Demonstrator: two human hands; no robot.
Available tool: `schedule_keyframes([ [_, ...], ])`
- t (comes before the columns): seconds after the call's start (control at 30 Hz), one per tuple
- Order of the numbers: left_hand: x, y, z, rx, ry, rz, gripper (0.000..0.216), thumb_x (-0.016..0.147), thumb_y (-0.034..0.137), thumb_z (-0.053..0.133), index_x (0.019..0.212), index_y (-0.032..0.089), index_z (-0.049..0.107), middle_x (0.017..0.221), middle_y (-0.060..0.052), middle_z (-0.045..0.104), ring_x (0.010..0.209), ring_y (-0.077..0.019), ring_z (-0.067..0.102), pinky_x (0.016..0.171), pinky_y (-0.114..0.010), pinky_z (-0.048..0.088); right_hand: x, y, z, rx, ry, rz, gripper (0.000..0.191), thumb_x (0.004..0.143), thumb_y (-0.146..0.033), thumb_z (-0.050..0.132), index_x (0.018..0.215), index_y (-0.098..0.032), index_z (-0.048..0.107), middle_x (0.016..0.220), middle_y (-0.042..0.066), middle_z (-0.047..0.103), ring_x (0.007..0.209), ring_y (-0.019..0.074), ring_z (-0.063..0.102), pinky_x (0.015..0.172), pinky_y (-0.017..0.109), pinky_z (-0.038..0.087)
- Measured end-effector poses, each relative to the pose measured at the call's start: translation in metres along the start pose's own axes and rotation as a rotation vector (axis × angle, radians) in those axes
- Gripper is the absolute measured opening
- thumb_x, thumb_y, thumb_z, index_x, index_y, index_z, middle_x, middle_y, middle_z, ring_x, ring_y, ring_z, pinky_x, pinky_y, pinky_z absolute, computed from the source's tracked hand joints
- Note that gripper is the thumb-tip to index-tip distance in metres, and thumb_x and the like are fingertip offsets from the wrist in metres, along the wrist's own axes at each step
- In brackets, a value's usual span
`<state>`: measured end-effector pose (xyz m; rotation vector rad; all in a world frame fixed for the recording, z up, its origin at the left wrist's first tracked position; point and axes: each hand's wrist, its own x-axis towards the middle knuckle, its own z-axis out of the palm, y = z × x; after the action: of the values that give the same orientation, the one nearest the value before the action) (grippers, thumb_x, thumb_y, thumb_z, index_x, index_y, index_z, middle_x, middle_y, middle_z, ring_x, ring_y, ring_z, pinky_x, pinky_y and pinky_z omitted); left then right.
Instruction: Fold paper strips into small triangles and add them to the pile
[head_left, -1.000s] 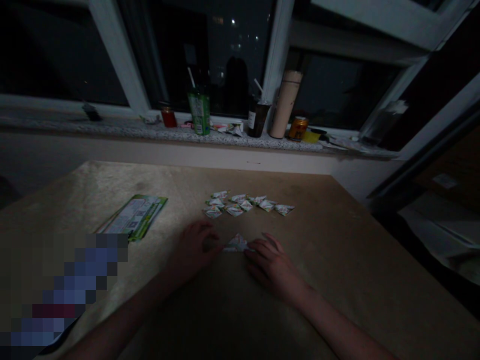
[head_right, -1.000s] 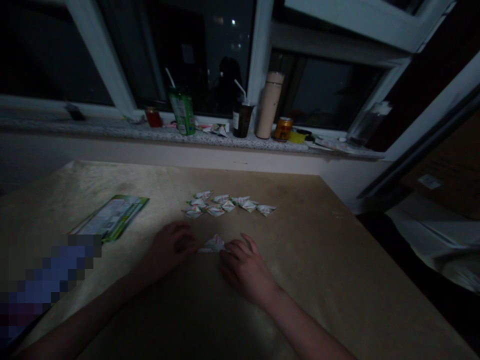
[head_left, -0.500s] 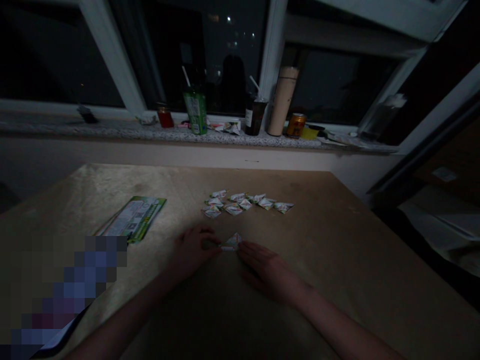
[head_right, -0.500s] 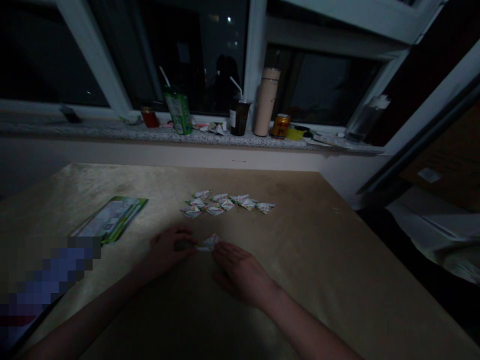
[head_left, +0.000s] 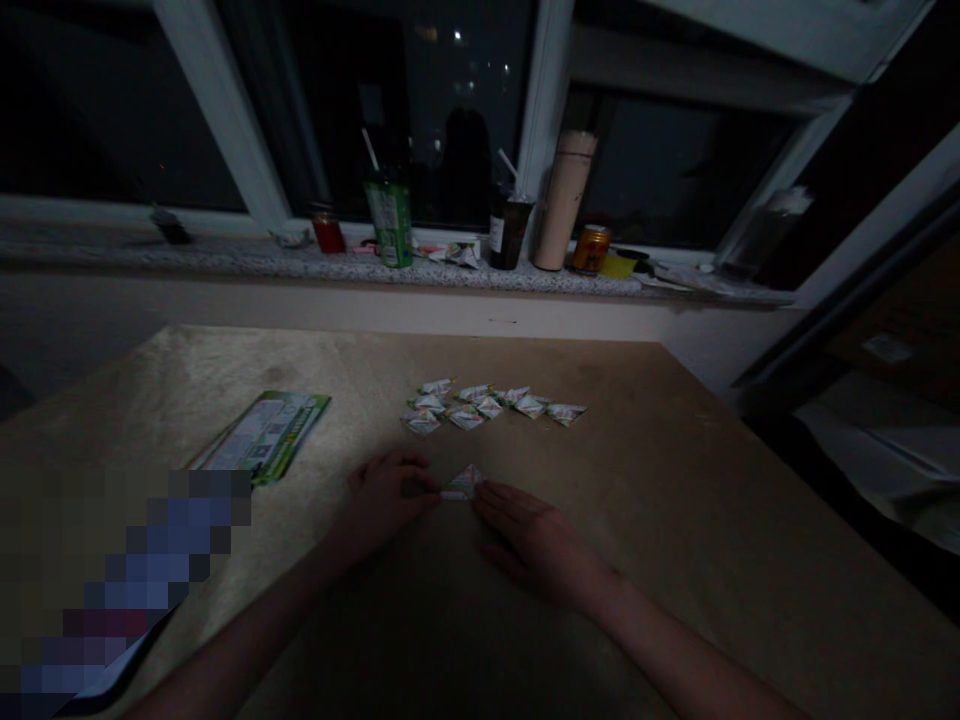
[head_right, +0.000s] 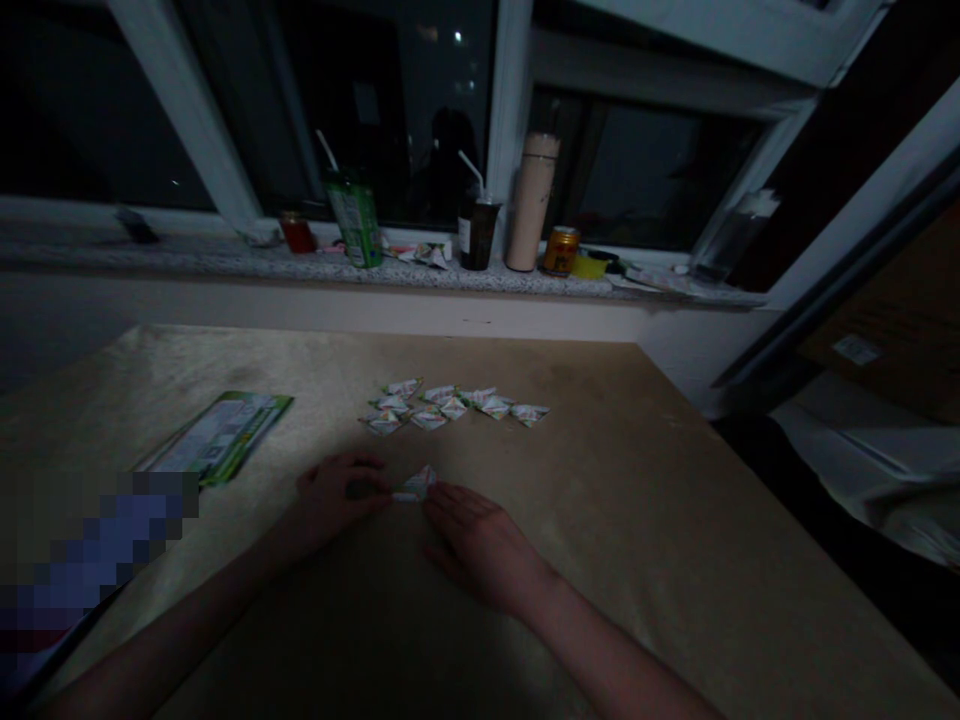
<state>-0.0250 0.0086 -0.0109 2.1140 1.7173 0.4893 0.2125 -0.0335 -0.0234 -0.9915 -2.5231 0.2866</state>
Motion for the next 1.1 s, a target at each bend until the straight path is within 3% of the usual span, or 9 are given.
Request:
schedule_keyframes([
  [0.17,-0.002,0.001,0.0,-0.021,0.007,0.035,0.017,0.076,0.039,0.062,0.083,0.027,0.073,0.113,-0.002,0.063,0.11,-0.0315,0.051,0.097,-0.052,0.031,-0.001,0.0,0.0,0.007,-0.024,0.02,0.044,0.09,-0.03,0.048,0.132,-0.015,0.048,0.138,0.01,0.047,0.129,0.0198,0.042,0.109,0.035,0.036],
  [0.37,-0.004,0.003,-0.004,-0.074,-0.048,0.093,0.02,0.08,0.035,0.057,0.088,0.025,0.072,0.088,0.001,0.071,0.085,-0.0226,0.064,0.08,-0.033,0.046,0.0,-0.001,-0.001,0.011,-0.022,0.028,0.044,0.091,-0.031,0.047,0.132,-0.015,0.049,0.137,0.01,0.049,0.129,0.0202,0.043,0.109,0.036,0.035],
  [0.5,-0.007,0.007,-0.005,-0.013,-0.028,0.109,0.017,0.082,0.031,0.057,0.087,0.025,0.072,0.087,0.0,0.071,0.085,-0.0238,0.063,0.081,-0.036,0.043,0.0,-0.001,-0.002,0.014,-0.036,0.038,0.044,0.091,-0.03,0.047,0.132,-0.015,0.048,0.138,0.01,0.048,0.129,0.0207,0.042,0.11,0.037,0.035],
  [0.67,-0.009,0.007,-0.004,0.152,0.053,0.303,0.015,0.085,0.023,0.056,0.09,0.024,0.071,0.091,-0.002,0.071,0.09,-0.0229,0.061,0.087,-0.04,0.036,-0.001,0.001,0.0,0.018,-0.048,0.045,0.046,0.09,-0.03,0.049,0.133,-0.015,0.048,0.139,0.01,0.046,0.129,0.0219,0.041,0.11,0.039,0.034],
  [0.93,-0.015,0.001,0.0,0.265,0.098,0.644,0.029,0.089,0.008,0.041,0.098,0.021,0.065,0.103,-0.004,0.07,0.094,-0.0196,0.063,0.093,-0.04,0.037,-0.002,0.001,0.002,0.011,-0.048,0.047,0.046,0.091,-0.031,0.047,0.134,-0.014,0.046,0.141,0.01,0.044,0.13,0.021,0.04,0.111,0.038,0.031],
  [1.1,-0.019,0.003,0.006,0.437,0.104,0.733,0.034,0.089,0.002,0.034,0.094,0.017,0.064,0.101,-0.007,0.069,0.095,-0.0192,0.063,0.101,-0.043,0.034,0.001,-0.002,-0.001,0.0,-0.044,0.044,0.045,0.09,-0.029,0.049,0.133,-0.015,0.046,0.137,0.011,0.049,0.126,0.0219,0.043,0.108,0.038,0.033],
])
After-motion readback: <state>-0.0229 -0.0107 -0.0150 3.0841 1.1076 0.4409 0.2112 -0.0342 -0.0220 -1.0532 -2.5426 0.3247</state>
